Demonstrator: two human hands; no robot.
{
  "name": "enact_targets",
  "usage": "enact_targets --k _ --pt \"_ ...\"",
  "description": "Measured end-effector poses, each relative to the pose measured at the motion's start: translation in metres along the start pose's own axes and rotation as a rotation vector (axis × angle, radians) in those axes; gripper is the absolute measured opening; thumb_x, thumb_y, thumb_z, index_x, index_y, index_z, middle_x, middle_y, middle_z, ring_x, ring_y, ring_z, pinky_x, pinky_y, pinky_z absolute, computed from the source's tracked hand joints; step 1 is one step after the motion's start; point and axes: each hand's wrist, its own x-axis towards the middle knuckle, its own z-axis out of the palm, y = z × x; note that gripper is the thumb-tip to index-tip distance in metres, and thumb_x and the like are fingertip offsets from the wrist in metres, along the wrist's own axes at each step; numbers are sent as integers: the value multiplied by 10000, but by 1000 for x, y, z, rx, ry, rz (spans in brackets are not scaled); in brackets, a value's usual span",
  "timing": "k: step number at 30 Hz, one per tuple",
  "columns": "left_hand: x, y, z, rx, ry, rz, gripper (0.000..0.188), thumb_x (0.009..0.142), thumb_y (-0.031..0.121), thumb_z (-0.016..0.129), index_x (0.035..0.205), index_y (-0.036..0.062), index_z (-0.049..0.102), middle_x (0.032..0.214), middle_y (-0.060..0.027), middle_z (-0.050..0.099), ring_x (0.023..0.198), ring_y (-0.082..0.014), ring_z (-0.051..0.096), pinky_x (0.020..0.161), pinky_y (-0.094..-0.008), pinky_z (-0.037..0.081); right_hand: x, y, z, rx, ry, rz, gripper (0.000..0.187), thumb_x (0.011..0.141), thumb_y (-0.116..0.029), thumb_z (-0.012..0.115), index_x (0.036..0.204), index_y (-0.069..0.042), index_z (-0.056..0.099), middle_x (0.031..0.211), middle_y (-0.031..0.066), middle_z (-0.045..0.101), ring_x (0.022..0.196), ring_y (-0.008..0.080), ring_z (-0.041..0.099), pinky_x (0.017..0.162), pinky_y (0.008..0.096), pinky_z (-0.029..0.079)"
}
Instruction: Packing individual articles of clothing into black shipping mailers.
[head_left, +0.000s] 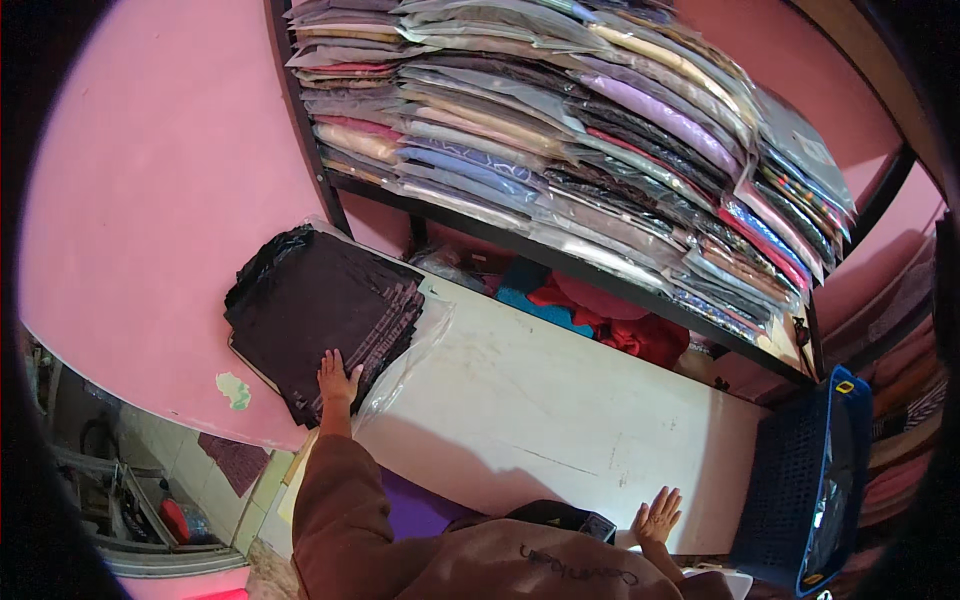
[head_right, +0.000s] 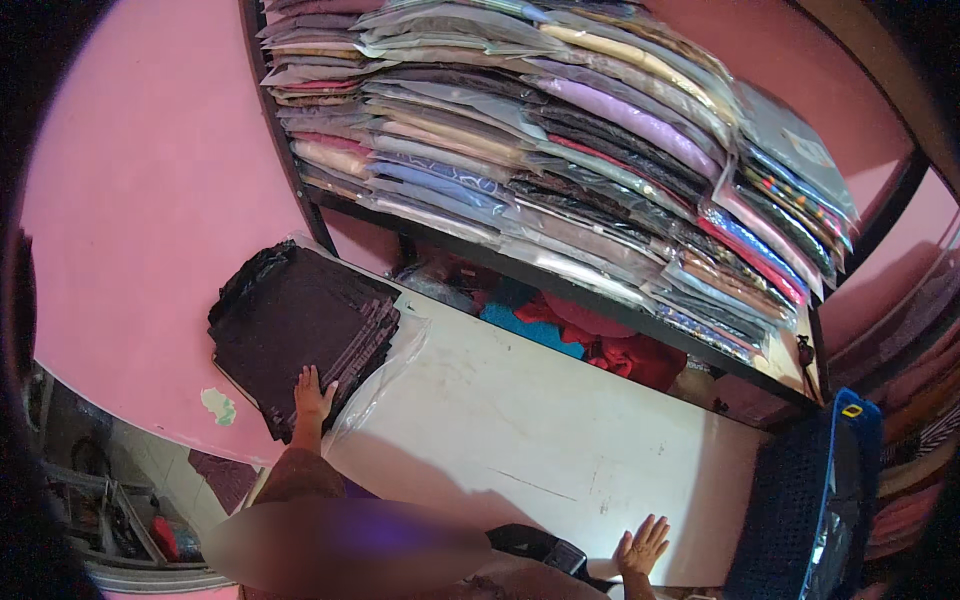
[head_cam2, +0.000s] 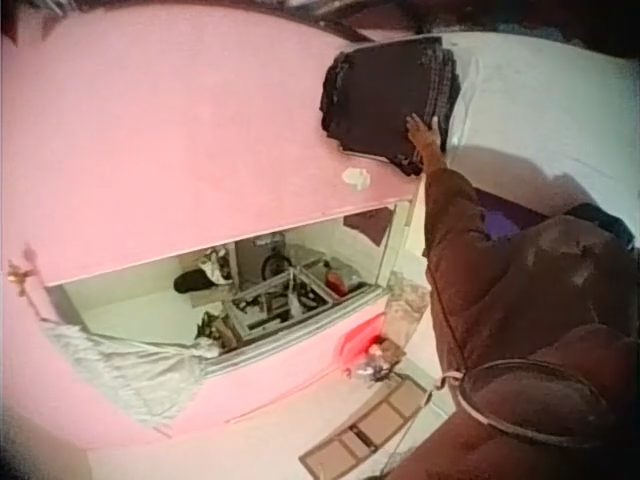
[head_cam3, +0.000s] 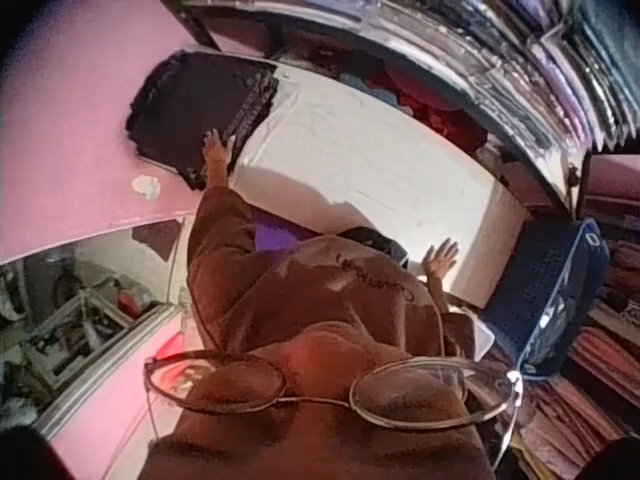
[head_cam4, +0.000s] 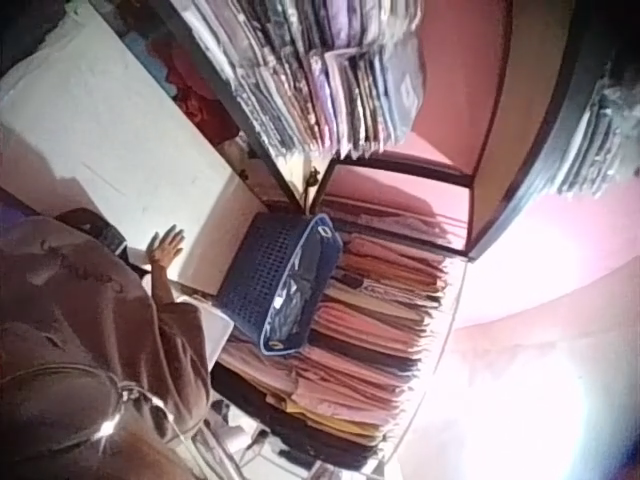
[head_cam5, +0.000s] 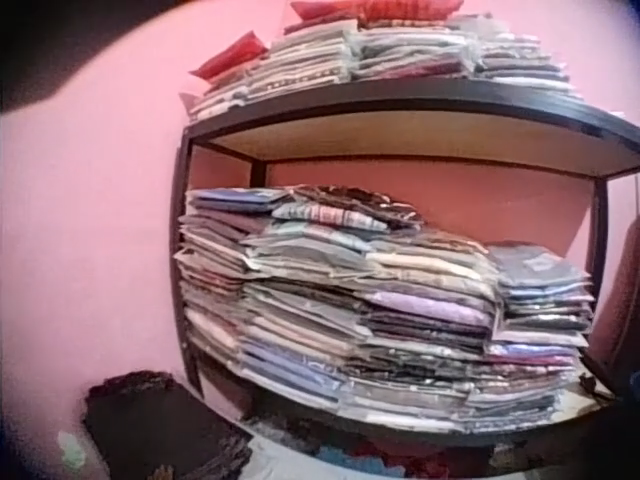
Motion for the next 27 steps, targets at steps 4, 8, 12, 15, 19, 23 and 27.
enact_targets --k 4,8,12,15,19,23,27 --pt "0 17 -13 171 -35 50 608 832 508 459 1328 171 361 1359 -208 327 1204 -337 394 967 -451 342 1 -2 -2 -11 -48 40 738 860 -538 222 1390 -33 128 1441 227 50 1329 404 28 1027 582 78" --pt "15 0 -10 165 -26 90 498 862 469 422 1297 225 408 1290 -219 415 1099 -360 489 876 -437 428 5 0 0 -25 -20 11 759 858 -566 205 1391 -33 116 1441 225 51 1329 404 30 1027 583 77" --pt "23 -10 -15 96 3 155 396 885 377 419 1237 202 471 1194 -217 497 1003 -359 543 803 -428 467 7 -3 -2 -15 -32 9 740 864 -553 213 1393 -44 119 1439 230 55 1328 407 34 1027 581 81" --pt "27 5 -36 83 -10 139 324 876 340 451 1127 166 561 1124 -161 554 953 -335 562 778 -434 466 4 0 -2 -7 -29 17 730 865 -543 228 1395 -52 122 1436 238 58 1326 412 42 1025 585 84" --pt "22 15 -58 74 333 324 207 774 274 599 839 92 672 912 -64 625 803 -301 592 681 -390 479 6 6 4 11 -4 1 720 860 -514 274 1391 -47 137 1429 249 83 1320 425 52 1015 600 99" --pt "10 44 -74 -97 431 374 177 695 258 671 696 82 681 781 -78 629 722 -290 598 634 -371 480 4 6 8 61 9 13 710 848 -474 344 1390 -55 158 1433 237 88 1323 420 50 1016 599 98" --pt "-25 95 -80 -164 217 384 175 695 254 665 688 79 679 720 -132 618 669 -317 604 605 -406 484 9 2 17 112 43 94 708 842 -486 362 1389 -75 180 1440 214 93 1328 402 57 1021 592 84"
